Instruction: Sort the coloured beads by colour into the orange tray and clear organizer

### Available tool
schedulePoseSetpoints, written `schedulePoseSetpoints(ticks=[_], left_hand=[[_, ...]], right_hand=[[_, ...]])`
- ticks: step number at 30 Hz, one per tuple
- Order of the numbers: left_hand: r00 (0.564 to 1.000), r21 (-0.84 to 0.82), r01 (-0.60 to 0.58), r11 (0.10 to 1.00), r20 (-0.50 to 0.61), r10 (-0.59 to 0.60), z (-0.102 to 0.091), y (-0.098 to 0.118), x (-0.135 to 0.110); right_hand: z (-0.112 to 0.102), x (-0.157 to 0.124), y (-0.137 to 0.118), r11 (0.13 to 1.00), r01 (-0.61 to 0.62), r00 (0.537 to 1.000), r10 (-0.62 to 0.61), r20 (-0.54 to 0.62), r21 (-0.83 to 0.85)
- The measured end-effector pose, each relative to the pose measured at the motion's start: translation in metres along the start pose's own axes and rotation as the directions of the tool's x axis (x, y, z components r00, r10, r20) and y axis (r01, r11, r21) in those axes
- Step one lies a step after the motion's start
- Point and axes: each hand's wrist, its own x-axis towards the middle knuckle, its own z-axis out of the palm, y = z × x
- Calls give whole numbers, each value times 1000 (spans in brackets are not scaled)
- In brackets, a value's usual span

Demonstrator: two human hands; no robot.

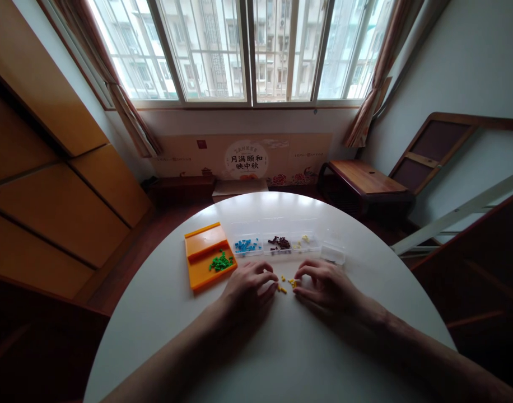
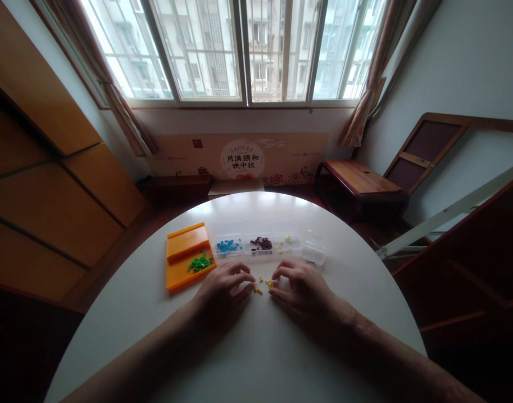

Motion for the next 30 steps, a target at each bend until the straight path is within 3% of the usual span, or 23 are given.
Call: schedulePoseSetpoints(ticks=[30], left_hand=[[999, 6, 1, 1000, 50, -1, 0, 1, -2]], right_hand=[[12, 0, -10, 999, 34, 989, -31, -148, 18]])
